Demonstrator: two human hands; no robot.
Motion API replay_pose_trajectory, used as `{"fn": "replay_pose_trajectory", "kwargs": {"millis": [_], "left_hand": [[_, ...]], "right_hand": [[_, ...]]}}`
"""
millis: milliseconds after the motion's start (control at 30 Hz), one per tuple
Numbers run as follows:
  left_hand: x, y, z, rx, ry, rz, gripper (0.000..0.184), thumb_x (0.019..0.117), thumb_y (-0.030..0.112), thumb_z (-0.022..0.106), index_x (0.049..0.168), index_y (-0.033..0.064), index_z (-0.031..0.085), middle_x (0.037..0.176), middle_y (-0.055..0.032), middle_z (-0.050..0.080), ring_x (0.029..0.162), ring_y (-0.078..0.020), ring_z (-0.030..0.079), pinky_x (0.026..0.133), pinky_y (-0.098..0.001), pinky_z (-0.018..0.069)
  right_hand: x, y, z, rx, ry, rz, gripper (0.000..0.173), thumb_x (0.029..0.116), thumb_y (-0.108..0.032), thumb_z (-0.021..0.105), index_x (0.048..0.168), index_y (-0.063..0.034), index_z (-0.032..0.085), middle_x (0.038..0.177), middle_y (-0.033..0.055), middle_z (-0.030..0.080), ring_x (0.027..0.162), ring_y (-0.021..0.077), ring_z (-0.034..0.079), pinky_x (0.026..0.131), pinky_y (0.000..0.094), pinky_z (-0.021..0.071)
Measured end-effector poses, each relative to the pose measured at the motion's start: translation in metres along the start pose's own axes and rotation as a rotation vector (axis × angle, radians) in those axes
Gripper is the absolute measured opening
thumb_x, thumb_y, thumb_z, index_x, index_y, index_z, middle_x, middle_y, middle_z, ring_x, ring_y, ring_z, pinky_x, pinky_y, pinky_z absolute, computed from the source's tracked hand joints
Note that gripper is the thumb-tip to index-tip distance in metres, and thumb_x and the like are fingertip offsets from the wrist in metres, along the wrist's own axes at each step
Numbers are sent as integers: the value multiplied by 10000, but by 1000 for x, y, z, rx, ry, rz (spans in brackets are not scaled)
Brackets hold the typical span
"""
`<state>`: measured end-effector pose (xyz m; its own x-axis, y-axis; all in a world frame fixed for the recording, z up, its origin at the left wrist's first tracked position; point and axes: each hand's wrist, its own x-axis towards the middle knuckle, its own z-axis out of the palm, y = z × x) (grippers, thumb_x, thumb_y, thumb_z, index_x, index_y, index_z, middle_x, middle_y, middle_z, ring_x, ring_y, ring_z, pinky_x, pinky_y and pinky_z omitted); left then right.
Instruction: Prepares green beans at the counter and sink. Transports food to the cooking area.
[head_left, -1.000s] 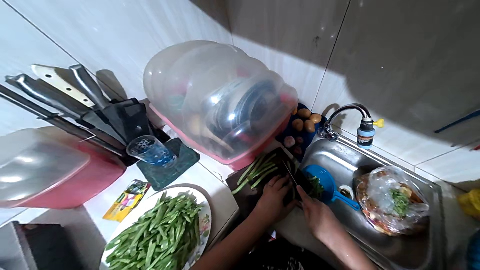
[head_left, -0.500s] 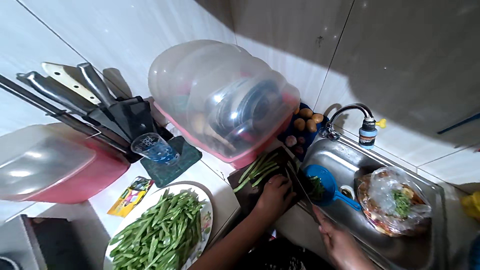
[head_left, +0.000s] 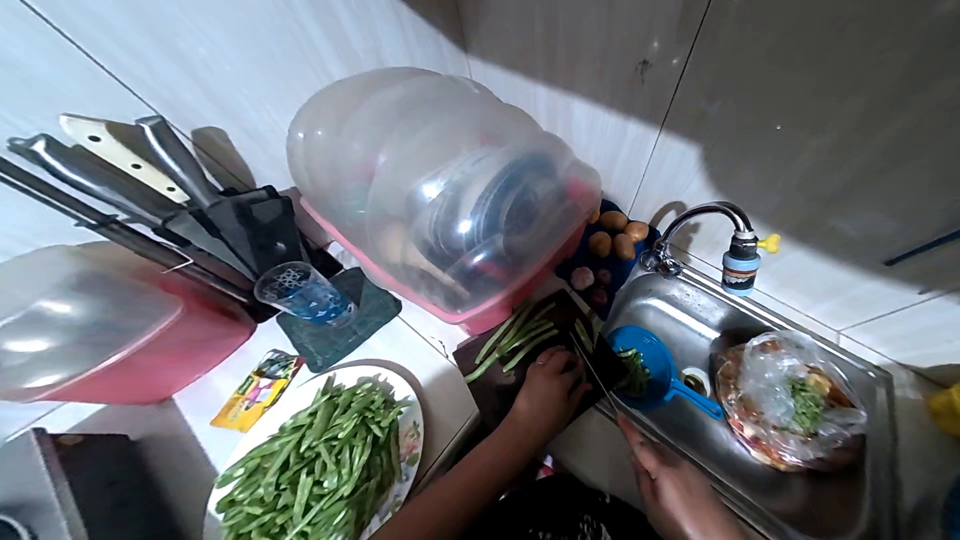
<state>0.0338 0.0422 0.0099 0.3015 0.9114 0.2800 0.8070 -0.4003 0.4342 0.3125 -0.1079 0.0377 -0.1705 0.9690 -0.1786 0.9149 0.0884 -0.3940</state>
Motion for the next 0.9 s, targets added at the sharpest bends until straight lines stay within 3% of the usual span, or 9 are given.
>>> {"fn": "replay_pose_trajectory", "kwargs": {"millis": [167,467,633,800,900], "left_hand": [[-1,4,-6,15,-25,6,368,956,575,596,1288,433,671,1384,171,589,1421,-108,422,1176,-410,384],[-7,-1,3,-21,15,-2,358,985,473,605,1335,415,651,1424,147,576,1415,-97,443,1191,-375,391],[-4,-6,5,-62,92,22,266,1002,378,623,1250,383,718,1362,147,629,1356,-81,511,1171,-333,418],[-3,-6,2,-107,97,25,220,1004,357,637,1191,376,752,1338,184,653,1353,-64,522,1178,-323,410],[-3,-7,3,-133,115,10,189,992,353,652,1143,368,764,1284,179,666,1308,-61,541,1158,-319,421]], "right_hand": [[29,-23,16,-47,57,66,608,1046,-336,427,1604,-473,228,1106,12,703,828,167,708,668,449,625],[78,-42,15,15,103,62,620,1043,-366,435,1611,-466,209,1069,14,708,851,169,707,713,442,622],[58,-22,14,132,74,44,586,1065,-357,409,1616,-439,228,1257,-12,686,986,139,710,825,438,625],[27,3,19,90,74,56,540,1074,-408,368,1607,-411,279,1130,-21,708,885,128,705,752,425,627],[9,-1,8,73,20,23,538,1074,-390,382,1603,-411,288,1146,-27,709,911,126,710,773,420,630]]}}
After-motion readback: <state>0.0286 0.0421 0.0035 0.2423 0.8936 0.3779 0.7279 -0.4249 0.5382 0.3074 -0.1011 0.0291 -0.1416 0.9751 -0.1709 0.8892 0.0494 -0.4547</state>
